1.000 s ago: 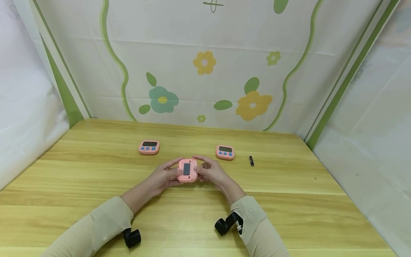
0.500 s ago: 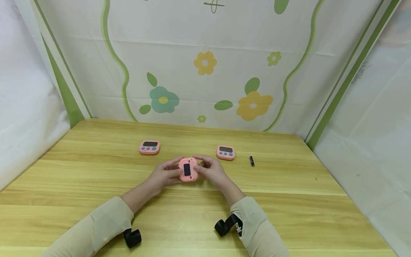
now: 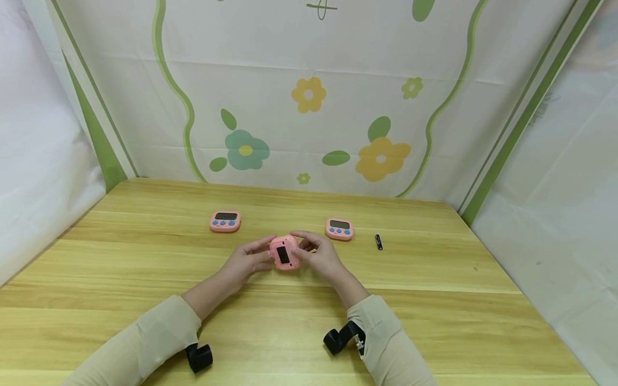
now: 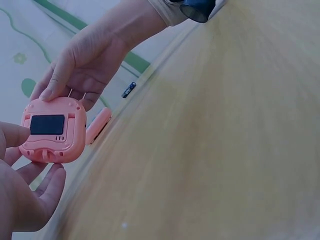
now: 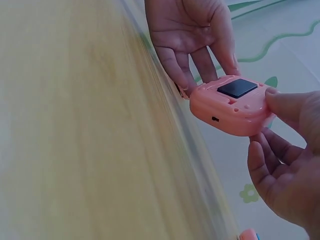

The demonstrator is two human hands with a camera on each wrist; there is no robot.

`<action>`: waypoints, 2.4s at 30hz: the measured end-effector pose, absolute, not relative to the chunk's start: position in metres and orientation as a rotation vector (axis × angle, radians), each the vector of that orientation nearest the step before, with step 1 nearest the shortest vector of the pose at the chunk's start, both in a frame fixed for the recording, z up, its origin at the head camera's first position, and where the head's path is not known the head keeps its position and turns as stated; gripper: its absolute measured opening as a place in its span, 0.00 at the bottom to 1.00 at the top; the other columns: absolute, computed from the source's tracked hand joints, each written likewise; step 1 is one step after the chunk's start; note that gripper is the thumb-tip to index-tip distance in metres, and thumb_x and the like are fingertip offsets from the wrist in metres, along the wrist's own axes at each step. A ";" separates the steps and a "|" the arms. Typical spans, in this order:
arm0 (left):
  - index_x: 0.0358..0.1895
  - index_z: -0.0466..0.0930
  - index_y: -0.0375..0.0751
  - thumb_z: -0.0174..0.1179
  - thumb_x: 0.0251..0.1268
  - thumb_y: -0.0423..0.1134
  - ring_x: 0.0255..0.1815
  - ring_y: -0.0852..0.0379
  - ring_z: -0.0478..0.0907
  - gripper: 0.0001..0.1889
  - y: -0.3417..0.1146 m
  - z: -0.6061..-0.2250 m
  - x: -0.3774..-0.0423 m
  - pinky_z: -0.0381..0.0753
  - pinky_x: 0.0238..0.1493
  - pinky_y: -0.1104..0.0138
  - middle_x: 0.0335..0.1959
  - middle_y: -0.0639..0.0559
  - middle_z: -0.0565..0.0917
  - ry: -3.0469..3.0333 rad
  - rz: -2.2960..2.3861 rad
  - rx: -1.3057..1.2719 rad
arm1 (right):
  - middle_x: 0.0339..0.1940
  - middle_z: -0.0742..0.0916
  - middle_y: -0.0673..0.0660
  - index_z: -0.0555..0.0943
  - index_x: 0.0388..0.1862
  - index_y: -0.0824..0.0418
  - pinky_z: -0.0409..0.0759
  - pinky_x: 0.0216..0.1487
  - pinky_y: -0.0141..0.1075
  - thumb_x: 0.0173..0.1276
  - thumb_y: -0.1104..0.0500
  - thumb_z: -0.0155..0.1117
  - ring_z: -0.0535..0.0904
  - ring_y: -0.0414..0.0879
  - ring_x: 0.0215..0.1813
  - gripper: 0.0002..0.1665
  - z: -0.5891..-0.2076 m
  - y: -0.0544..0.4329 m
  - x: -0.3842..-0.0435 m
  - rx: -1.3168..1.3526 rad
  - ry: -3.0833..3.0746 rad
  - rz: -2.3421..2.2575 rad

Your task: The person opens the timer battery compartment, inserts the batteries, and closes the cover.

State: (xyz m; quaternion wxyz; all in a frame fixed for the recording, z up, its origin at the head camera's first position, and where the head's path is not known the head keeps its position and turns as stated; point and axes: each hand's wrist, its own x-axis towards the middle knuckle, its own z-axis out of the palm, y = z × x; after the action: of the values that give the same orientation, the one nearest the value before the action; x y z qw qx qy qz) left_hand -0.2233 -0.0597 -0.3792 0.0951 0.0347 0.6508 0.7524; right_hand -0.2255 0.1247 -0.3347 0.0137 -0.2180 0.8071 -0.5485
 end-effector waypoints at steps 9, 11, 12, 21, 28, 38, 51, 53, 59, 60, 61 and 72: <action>0.54 0.68 0.33 0.52 0.56 0.25 0.40 0.49 0.76 0.20 -0.057 -0.376 -0.220 0.74 0.44 0.58 0.47 0.36 0.73 1.770 2.352 0.047 | 0.27 0.77 0.59 0.75 0.45 0.72 0.72 0.35 0.38 0.54 0.70 0.61 0.71 0.52 0.33 0.18 -0.336 0.124 -0.226 -0.658 2.547 -1.710; 0.53 0.68 0.31 0.53 0.55 0.25 0.40 0.48 0.76 0.20 -0.056 -0.375 -0.220 0.74 0.44 0.59 0.45 0.36 0.74 1.752 2.372 0.057 | 0.28 0.78 0.58 0.75 0.45 0.71 0.72 0.36 0.38 0.54 0.68 0.62 0.72 0.51 0.34 0.18 -0.340 0.125 -0.228 -0.659 2.550 -1.700; 0.53 0.68 0.30 0.54 0.55 0.24 0.40 0.49 0.75 0.20 -0.056 -0.375 -0.220 0.74 0.44 0.59 0.45 0.36 0.74 1.746 2.383 0.065 | 0.28 0.78 0.58 0.76 0.45 0.71 0.72 0.36 0.39 0.54 0.67 0.62 0.72 0.52 0.35 0.18 -0.339 0.124 -0.227 -0.661 2.553 -1.693; 0.53 0.62 0.30 0.63 0.49 0.35 0.47 0.49 0.70 0.28 -0.049 -0.376 -0.217 0.74 0.43 0.67 0.50 0.36 0.70 1.955 2.310 0.148 | 0.31 0.80 0.60 0.77 0.41 0.72 0.72 0.36 0.42 0.52 0.68 0.64 0.73 0.53 0.35 0.16 -0.339 0.116 -0.221 -0.748 2.587 -1.671; 0.51 0.61 0.29 0.62 0.48 0.31 0.47 0.48 0.71 0.27 -0.049 -0.376 -0.216 0.74 0.42 0.68 0.48 0.38 0.72 1.994 2.338 0.117 | 0.34 0.80 0.60 0.77 0.41 0.71 0.73 0.35 0.40 0.51 0.67 0.64 0.73 0.51 0.35 0.17 -0.338 0.111 -0.215 -0.793 2.599 -1.645; 0.55 0.59 0.28 0.60 0.49 0.27 0.54 0.47 0.65 0.29 -0.050 -0.375 -0.216 0.71 0.48 0.67 0.53 0.39 0.69 1.898 2.398 0.164 | 0.50 0.75 0.63 0.71 0.53 0.68 0.71 0.45 0.43 0.51 0.61 0.66 0.70 0.53 0.47 0.29 -0.355 0.120 -0.233 -0.608 2.476 -1.677; 0.61 0.56 0.29 0.59 0.50 0.27 0.57 0.48 0.62 0.33 -0.056 -0.377 -0.218 0.69 0.49 0.69 0.58 0.37 0.63 1.871 2.328 0.297 | 0.51 0.74 0.61 0.62 0.60 0.70 0.75 0.41 0.32 0.47 0.60 0.69 0.72 0.47 0.45 0.42 -0.361 0.126 -0.239 -0.453 2.300 -1.748; 0.61 0.55 0.28 0.59 0.50 0.26 0.58 0.48 0.61 0.34 -0.057 -0.378 -0.220 0.69 0.49 0.69 0.58 0.36 0.62 1.893 2.302 0.332 | 0.51 0.74 0.60 0.61 0.60 0.71 0.75 0.41 0.32 0.47 0.63 0.69 0.72 0.47 0.45 0.42 -0.360 0.126 -0.239 -0.433 2.302 -1.766; 0.62 0.53 0.27 0.62 0.47 0.26 0.56 0.47 0.63 0.37 -0.058 -0.380 -0.222 0.70 0.48 0.70 0.58 0.35 0.62 1.942 2.237 0.372 | 0.50 0.74 0.60 0.62 0.60 0.69 0.74 0.44 0.33 0.46 0.66 0.68 0.73 0.48 0.46 0.42 -0.359 0.124 -0.238 -0.407 2.317 -1.771; 0.62 0.53 0.27 0.62 0.47 0.26 0.56 0.47 0.64 0.37 -0.058 -0.380 -0.222 0.71 0.47 0.70 0.58 0.35 0.62 1.945 2.230 0.361 | 0.51 0.74 0.60 0.61 0.61 0.68 0.74 0.45 0.33 0.46 0.67 0.68 0.73 0.48 0.46 0.42 -0.359 0.124 -0.238 -0.409 2.312 -1.774; 0.62 0.53 0.28 0.61 0.47 0.26 0.55 0.47 0.64 0.37 -0.058 -0.380 -0.222 0.71 0.47 0.69 0.58 0.35 0.62 1.944 2.225 0.361 | 0.52 0.73 0.60 0.61 0.61 0.68 0.74 0.45 0.33 0.46 0.68 0.68 0.73 0.48 0.46 0.42 -0.359 0.124 -0.238 -0.412 2.306 -1.776; 0.63 0.54 0.34 0.60 0.47 0.24 0.56 0.48 0.64 0.37 -0.060 -0.379 -0.224 0.72 0.46 0.68 0.61 0.39 0.60 1.944 2.225 0.338 | 0.53 0.68 0.64 0.58 0.61 0.70 0.75 0.43 0.34 0.50 0.72 0.63 0.73 0.49 0.42 0.40 -0.359 0.128 -0.239 -0.518 2.163 -1.852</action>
State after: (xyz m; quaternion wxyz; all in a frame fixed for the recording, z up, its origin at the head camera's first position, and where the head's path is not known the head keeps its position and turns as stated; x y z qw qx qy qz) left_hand -0.2237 -0.0605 -0.3790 0.0836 0.1132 0.6514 0.7456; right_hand -0.2391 0.1277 -0.3585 0.1235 -0.1775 0.7415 -0.6351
